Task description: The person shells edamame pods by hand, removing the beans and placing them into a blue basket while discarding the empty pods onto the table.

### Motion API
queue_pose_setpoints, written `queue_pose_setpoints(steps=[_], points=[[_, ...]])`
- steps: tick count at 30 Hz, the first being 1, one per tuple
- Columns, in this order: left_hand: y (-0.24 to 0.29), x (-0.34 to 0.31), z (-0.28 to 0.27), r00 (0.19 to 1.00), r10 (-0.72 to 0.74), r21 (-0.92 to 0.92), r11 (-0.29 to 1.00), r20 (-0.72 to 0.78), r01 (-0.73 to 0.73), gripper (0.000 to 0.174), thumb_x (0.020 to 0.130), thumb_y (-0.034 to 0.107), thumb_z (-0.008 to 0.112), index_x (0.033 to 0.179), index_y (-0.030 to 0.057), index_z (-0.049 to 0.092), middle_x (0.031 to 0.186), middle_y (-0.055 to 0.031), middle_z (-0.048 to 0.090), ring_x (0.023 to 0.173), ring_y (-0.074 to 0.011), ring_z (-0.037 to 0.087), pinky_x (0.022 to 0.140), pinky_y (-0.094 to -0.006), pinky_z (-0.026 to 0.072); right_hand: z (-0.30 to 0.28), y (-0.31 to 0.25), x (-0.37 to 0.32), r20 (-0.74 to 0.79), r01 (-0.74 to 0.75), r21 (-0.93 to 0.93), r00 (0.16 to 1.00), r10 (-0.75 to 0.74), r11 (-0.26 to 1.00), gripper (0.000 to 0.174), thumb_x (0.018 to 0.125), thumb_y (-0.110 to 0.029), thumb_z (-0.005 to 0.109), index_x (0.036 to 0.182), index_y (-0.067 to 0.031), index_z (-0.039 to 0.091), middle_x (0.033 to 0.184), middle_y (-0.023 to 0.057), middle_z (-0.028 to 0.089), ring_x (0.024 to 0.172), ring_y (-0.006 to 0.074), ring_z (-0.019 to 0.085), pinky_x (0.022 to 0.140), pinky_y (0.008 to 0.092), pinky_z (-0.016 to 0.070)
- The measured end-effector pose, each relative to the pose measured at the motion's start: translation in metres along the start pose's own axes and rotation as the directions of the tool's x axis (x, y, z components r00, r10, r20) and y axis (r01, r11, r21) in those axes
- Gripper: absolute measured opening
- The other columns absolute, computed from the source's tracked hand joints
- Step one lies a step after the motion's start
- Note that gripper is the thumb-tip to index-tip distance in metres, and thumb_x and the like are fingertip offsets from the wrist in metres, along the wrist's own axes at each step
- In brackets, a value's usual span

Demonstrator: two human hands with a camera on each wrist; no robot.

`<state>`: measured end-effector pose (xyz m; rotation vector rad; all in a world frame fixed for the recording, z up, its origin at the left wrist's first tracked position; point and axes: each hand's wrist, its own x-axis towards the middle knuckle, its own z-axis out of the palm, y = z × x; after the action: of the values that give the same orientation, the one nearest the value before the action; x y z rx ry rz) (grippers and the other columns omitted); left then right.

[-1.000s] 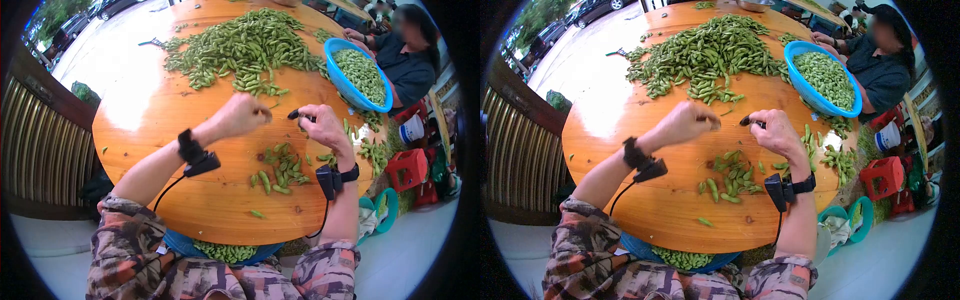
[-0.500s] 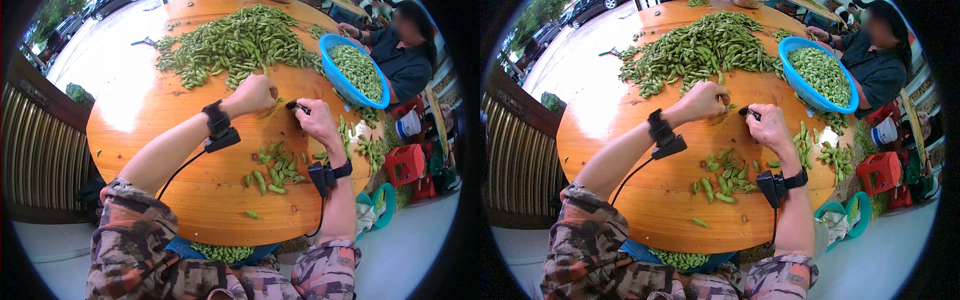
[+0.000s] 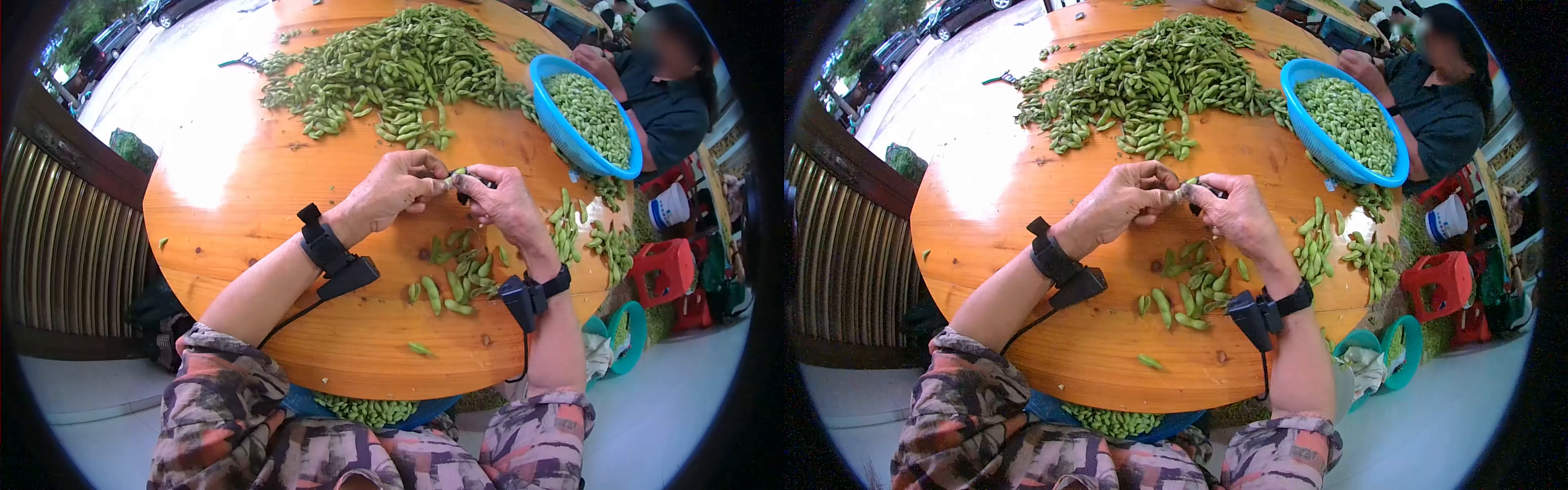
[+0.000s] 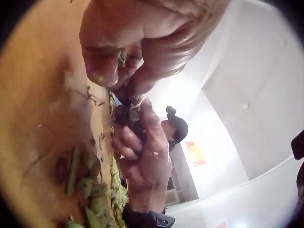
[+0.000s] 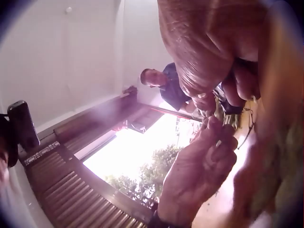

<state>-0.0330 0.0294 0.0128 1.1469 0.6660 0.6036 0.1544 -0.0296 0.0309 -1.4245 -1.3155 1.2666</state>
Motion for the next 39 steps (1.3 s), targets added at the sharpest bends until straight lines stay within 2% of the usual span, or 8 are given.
queue_pose_setpoints(steps=[3, 8, 10, 14, 23, 29, 34, 39], points=[[0.001, 0.000, -0.004, 1.000, -0.021, -0.077, 0.997, -0.009, 0.020, 0.007, 0.088, 0.004, 0.060, 0.094, 0.0015, 0.057, 0.080, -0.0010, 0.056, 0.062, -0.0059, 0.047, 0.049, -0.0184, 0.0357, -0.011, -0.005, -0.002, 0.039, -0.097, -0.194, 0.994, 0.107, 0.976, 0.019, 0.089, -0.020, 0.061, 0.093, -0.0019, 0.068, 0.061, -0.0063, 0.049, 0.051, 0.0020, 0.042, 0.045, 0.0199, 0.0364], [-0.004, 0.001, 0.002, 0.993, -0.034, -0.277, 0.961, -0.109, 0.003, 0.004, 0.089, 0.003, 0.058, 0.093, 0.0009, 0.058, 0.080, -0.0036, 0.057, 0.063, -0.0090, 0.050, 0.052, -0.0209, 0.0395, -0.005, -0.012, -0.007, -0.014, -0.083, 0.058, 0.996, 0.084, 0.995, 0.017, 0.090, -0.012, 0.055, 0.096, 0.0012, 0.063, 0.064, -0.0059, 0.047, 0.053, 0.0020, 0.041, 0.044, 0.0187, 0.0347], [-0.008, 0.003, 0.003, 0.989, 0.070, -0.318, 0.942, -0.134, -0.110, 0.004, 0.089, 0.003, 0.058, 0.093, 0.0019, 0.057, 0.080, -0.0046, 0.058, 0.065, -0.0094, 0.052, 0.052, -0.0211, 0.0394, -0.004, -0.008, -0.004, 0.031, -0.067, 0.211, 0.998, 0.062, 0.975, 0.017, 0.090, -0.010, 0.054, 0.099, 0.0027, 0.062, 0.066, -0.0054, 0.046, 0.054, 0.0020, 0.040, 0.044, 0.0181, 0.0334], [-0.011, 0.000, 0.008, 0.981, 0.092, -0.231, 0.964, -0.170, -0.131, 0.004, 0.088, 0.003, 0.059, 0.091, 0.0031, 0.056, 0.079, -0.0045, 0.058, 0.066, -0.0090, 0.051, 0.051, -0.0209, 0.0391, 0.004, 0.000, -0.001, 0.079, -0.043, 0.471, 0.997, 0.006, 0.881, 0.016, 0.093, -0.005, 0.050, 0.101, 0.0058, 0.058, 0.069, -0.0044, 0.042, 0.055, 0.0021, 0.036, 0.044, 0.0165, 0.0298], [-0.013, 0.000, 0.013, 0.968, 0.158, -0.085, 0.981, -0.194, -0.177, 0.009, 0.086, -0.002, 0.060, 0.088, 0.0042, 0.054, 0.082, -0.0023, 0.057, 0.065, -0.0066, 0.049, 0.050, -0.0200, 0.0379, 0.006, 0.000, -0.001, 0.120, -0.062, 0.548, 0.993, -0.005, 0.834, 0.017, 0.094, -0.005, 0.050, 0.105, 0.0073, 0.057, 0.073, -0.0040, 0.044, 0.057, 0.0021, 0.036, 0.046, 0.0160, 0.0299], [-0.012, -0.002, 0.005, 0.987, 0.120, -0.207, 0.968, -0.106, -0.140, 0.013, 0.085, -0.001, 0.061, 0.092, 0.0059, 0.053, 0.081, -0.0021, 0.056, 0.065, -0.0078, 0.050, 0.051, -0.0195, 0.0381, 0.005, 0.002, 0.000, 0.128, -0.046, 0.544, 0.991, -0.028, 0.838, 0.021, 0.093, -0.004, 0.051, 0.110, 0.0070, 0.057, 0.070, -0.0053, 0.043, 0.054, 0.0017, 0.034, 0.044, 0.0162, 0.0281], [-0.013, -0.001, 0.007, 0.982, 0.096, -0.584, 0.812, 0.161, 0.016, 0.019, 0.086, 0.005, 0.064, 0.101, 0.0068, 0.052, 0.081, -0.0003, 0.055, 0.064, -0.0086, 0.049, 0.054, -0.0188, 0.0381, -0.004, 0.001, -0.004, 0.201, -0.034, 0.635, 0.972, -0.122, 0.772, 0.022, 0.093, -0.003, 0.051, 0.112, 0.0058, 0.058, 0.069, -0.0054, 0.044, 0.053, 0.0015, 0.033, 0.044, 0.0165, 0.0272], [-0.003, -0.001, 0.007, 0.996, -0.010, -0.359, 0.933, 0.090, 0.042, 0.020, 0.090, 0.012, 0.061, 0.106, 0.0039, 0.054, 0.080, 0.0006, 0.054, 0.062, -0.0060, 0.047, 0.051, -0.0189, 0.0365, 0.001, -0.005, -0.005, 0.183, -0.013, 0.478, 0.980, -0.084, 0.878, 0.021, 0.093, -0.004, 0.050, 0.109, 0.0040, 0.060, 0.069, -0.0048, 0.046, 0.054, 0.0014, 0.036, 0.044, 0.0170, 0.0304]])
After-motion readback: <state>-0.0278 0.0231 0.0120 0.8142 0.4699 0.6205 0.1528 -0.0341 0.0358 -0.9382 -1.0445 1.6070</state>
